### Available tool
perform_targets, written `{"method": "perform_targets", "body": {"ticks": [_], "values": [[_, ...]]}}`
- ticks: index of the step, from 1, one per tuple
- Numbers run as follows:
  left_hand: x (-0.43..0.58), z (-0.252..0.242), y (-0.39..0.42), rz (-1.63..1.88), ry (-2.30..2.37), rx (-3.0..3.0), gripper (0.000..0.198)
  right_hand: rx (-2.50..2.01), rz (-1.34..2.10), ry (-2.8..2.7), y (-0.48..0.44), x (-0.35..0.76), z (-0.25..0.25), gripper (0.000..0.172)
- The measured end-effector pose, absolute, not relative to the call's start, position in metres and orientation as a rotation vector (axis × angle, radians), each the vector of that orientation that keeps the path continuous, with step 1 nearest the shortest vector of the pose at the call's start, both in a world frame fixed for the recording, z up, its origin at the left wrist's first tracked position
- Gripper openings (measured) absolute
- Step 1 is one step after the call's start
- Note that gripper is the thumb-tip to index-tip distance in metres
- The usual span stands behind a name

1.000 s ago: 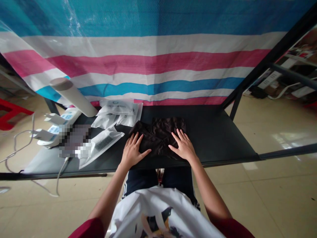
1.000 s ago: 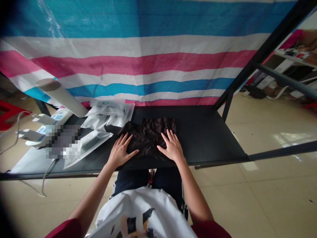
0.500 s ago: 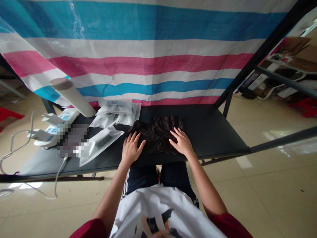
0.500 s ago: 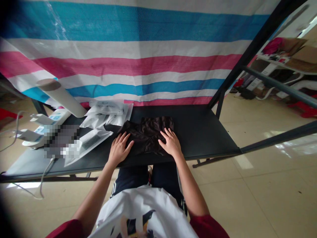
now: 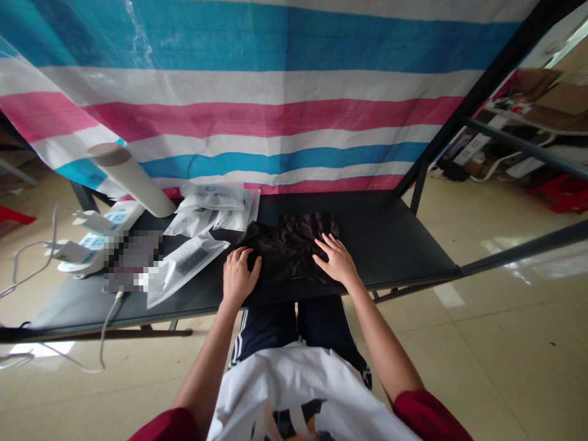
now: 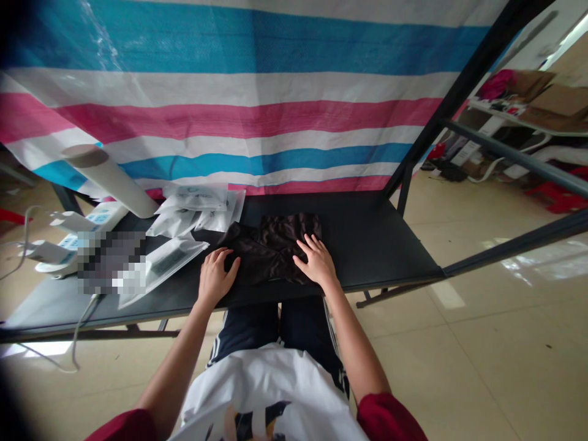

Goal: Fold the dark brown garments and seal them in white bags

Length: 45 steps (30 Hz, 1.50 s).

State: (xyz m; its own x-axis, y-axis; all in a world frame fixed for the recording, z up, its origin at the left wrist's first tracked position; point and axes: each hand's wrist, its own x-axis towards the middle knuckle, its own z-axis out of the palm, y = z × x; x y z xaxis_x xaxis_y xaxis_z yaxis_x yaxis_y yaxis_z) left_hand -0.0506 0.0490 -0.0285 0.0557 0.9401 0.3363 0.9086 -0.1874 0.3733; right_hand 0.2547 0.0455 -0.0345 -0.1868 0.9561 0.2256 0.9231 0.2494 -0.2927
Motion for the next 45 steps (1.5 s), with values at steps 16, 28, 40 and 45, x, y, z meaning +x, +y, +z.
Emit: {"method": "perform_targets", "body": {"ticks": [16, 28, 40, 45], "values": [[-0.055, -0.034, 0.046, 1.052, 1.959, 2.244, 0.028, -1.755, 0.100, -2.224, 0.045, 0.252, -0.037, 0.052], [-0.051, -0.028, 0.039, 1.003, 2.272, 2.060, 0.045, -1.814, 0.110, -2.341, 0.044, 0.247, -0.034, 0.058], [-0.048, -0.028, 0.042, 0.877, 2.365, 2.053, 0.066, -1.772, 0.134, -2.278, 0.043, 0.248, -0.034, 0.056], [-0.046, -0.031, 0.045, 0.732, 2.377, 2.041, 0.071, -1.753, 0.149, -2.273, 0.043, 0.249, -0.034, 0.057]]}}
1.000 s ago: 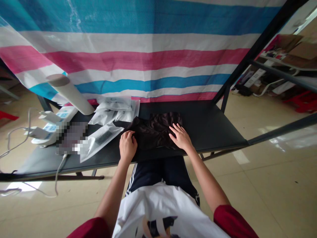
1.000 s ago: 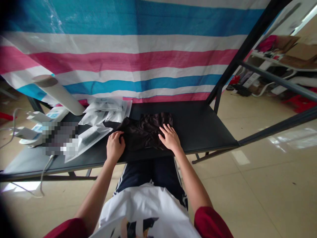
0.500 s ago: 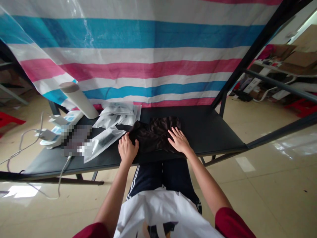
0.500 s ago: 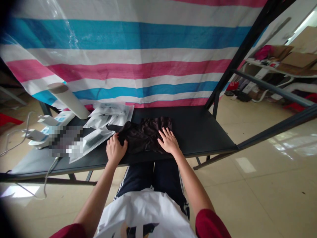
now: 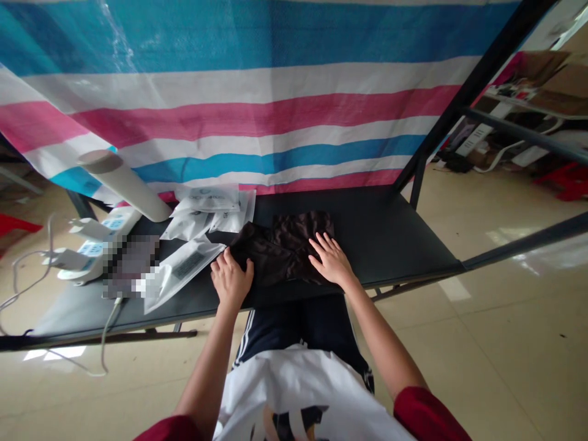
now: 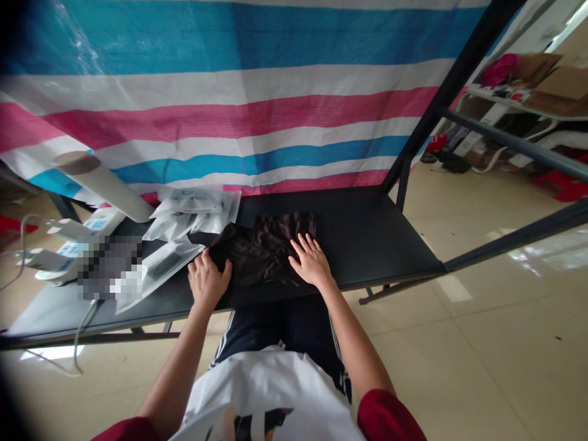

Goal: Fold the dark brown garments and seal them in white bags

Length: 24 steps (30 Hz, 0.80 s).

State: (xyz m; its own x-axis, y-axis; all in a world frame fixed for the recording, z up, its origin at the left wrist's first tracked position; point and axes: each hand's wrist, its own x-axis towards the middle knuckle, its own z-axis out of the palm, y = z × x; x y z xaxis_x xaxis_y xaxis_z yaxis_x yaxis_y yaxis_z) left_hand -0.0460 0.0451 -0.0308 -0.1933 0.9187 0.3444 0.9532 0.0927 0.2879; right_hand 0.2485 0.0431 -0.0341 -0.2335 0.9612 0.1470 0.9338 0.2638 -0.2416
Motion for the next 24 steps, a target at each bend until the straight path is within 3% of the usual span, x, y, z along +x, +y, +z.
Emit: {"method": "perform_targets", "body": {"ticks": [5, 11, 19, 24], "values": [[-0.050, -0.031, 0.048, -0.845, -2.271, -2.050, 0.068, -1.734, 0.153, -2.248, 0.042, 0.248, -0.035, 0.056], [-0.061, -0.015, 0.046, -1.107, -2.287, -2.230, 0.037, -1.726, 0.191, -2.225, 0.042, 0.246, -0.037, 0.056], [-0.009, 0.047, 0.062, -0.894, -1.996, -2.424, 0.045, -1.652, 0.314, -2.172, 0.054, 0.225, -0.035, 0.055], [0.049, 0.037, 0.075, -0.661, -1.550, -2.957, 0.061, -1.590, 0.316, -1.833, 0.055, 0.224, -0.033, 0.046]]}}
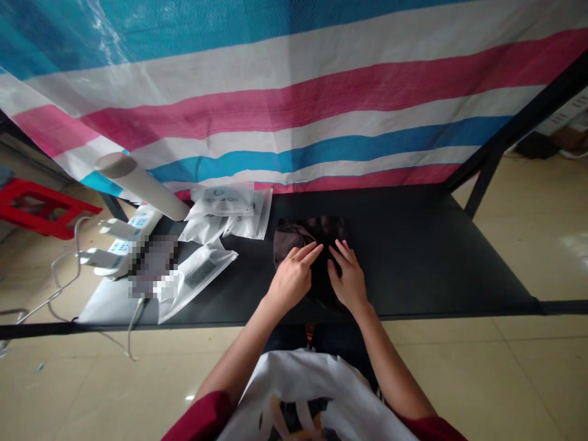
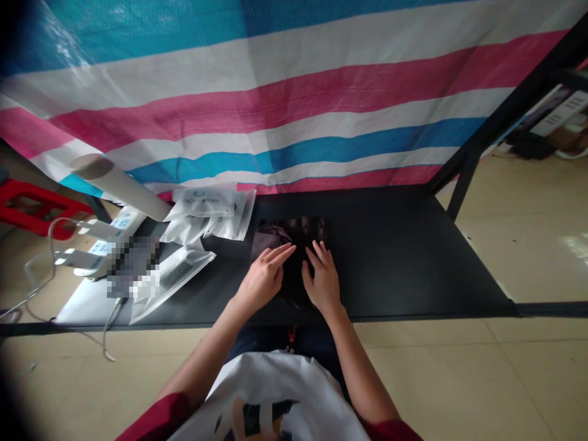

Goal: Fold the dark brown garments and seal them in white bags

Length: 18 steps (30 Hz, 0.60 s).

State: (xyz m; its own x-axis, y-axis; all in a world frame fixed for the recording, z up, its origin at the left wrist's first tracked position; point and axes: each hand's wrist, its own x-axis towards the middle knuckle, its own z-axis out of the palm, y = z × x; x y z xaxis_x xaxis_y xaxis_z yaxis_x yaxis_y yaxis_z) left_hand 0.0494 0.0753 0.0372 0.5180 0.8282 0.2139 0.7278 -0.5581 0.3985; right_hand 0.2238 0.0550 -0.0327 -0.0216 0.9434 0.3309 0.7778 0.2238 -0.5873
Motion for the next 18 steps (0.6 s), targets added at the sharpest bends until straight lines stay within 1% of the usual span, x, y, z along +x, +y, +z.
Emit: {"method": "perform_targets", "body": {"ticks": [2, 5, 7, 9, 11, 13, 15, 17, 18], "values": [[0.060, 0.031, 0.076, 0.463, 1.115, 2.527, 0.061, -1.590, 0.281, -1.715, 0.048, 0.229, -0.031, 0.044], [0.053, 0.034, 0.071, 0.488, 0.962, 2.512, 0.052, -1.576, 0.275, -1.661, 0.034, 0.240, -0.027, 0.041], [0.036, 0.040, 0.067, 0.591, 1.031, 2.472, 0.046, -1.566, 0.275, -1.665, 0.025, 0.247, -0.025, 0.037], [0.015, 0.041, 0.062, 0.672, 1.174, 2.433, 0.043, -1.545, 0.277, -1.711, 0.017, 0.254, -0.024, 0.029], [-0.004, 0.034, 0.058, 0.649, 1.280, 2.424, 0.044, -1.520, 0.288, -1.809, 0.010, 0.260, -0.025, 0.021], [-0.018, 0.021, 0.054, 0.518, 1.278, 2.456, 0.052, -1.498, 0.300, -1.930, 0.004, 0.265, -0.026, 0.017], [-0.026, 0.007, 0.048, 0.363, 1.201, 2.498, 0.069, -1.469, 0.319, -2.047, -0.002, 0.271, -0.026, 0.019], [-0.030, -0.002, 0.041, 0.263, 1.139, 2.520, 0.086, -1.438, 0.358, -2.152, -0.009, 0.277, -0.026, 0.037], [-0.031, -0.004, 0.038, 0.242, 1.124, 2.520, 0.091, -1.427, 0.385, -2.197, -0.012, 0.279, -0.026, 0.046]]}}
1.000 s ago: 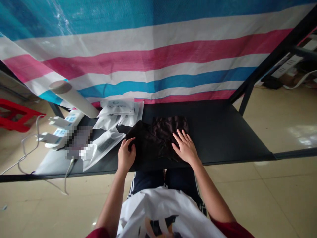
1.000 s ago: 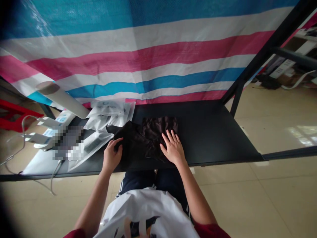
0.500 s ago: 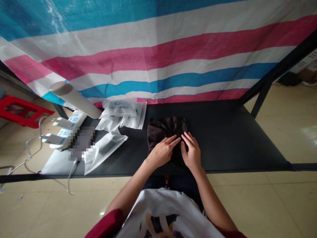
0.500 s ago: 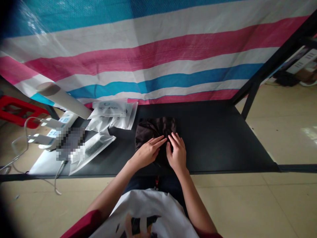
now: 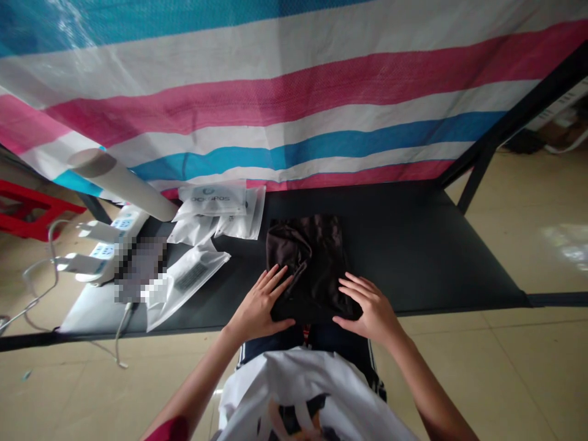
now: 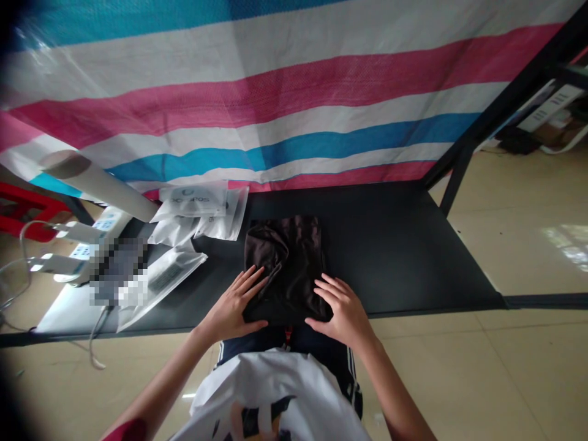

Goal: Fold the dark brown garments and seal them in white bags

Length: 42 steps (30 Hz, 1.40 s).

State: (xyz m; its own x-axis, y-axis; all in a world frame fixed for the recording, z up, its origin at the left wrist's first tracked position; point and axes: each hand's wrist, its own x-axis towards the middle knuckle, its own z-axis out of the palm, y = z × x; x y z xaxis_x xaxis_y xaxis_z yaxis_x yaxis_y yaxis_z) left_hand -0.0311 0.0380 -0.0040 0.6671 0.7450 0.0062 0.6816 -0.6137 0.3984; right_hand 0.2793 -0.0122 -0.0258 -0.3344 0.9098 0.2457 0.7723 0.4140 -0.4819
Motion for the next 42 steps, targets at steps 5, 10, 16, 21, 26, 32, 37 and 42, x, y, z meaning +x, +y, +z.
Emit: {"method": "perform_targets", "body": {"ticks": [5, 10, 16, 21, 26, 32, 37, 42], "values": [[-0.041, 0.000, 0.026, 0.319, 1.134, 2.472, 0.088, -1.428, 0.460, -2.294, -0.027, 0.291, -0.026, 0.057], [-0.052, -0.001, 0.016, 0.361, 1.056, 2.476, 0.053, -1.412, 0.512, -2.285, -0.033, 0.300, -0.025, 0.040], [-0.056, -0.008, 0.011, 0.405, 0.935, 2.508, 0.052, -1.391, 0.517, -2.167, -0.034, 0.303, -0.023, 0.034], [-0.043, -0.008, 0.023, 0.699, 1.162, 2.254, 0.020, -1.564, 0.395, -1.920, -0.013, 0.296, -0.014, 0.023], [-0.021, -0.009, 0.060, 0.891, 1.553, 1.887, 0.030, -1.824, 0.333, -1.691, 0.034, 0.283, -0.007, 0.036], [-0.018, -0.009, 0.093, 0.649, 1.776, 1.935, 0.019, -2.061, 0.308, -1.726, 0.070, 0.277, -0.012, 0.026], [-0.026, -0.013, 0.101, 0.573, 1.897, 2.067, 0.042, -2.117, 0.335, -1.647, 0.085, 0.282, -0.016, 0.043], [-0.028, -0.020, 0.119, 0.449, 1.842, 2.116, 0.052, -2.142, 0.446, -1.678, 0.110, 0.288, -0.013, 0.051]]}}
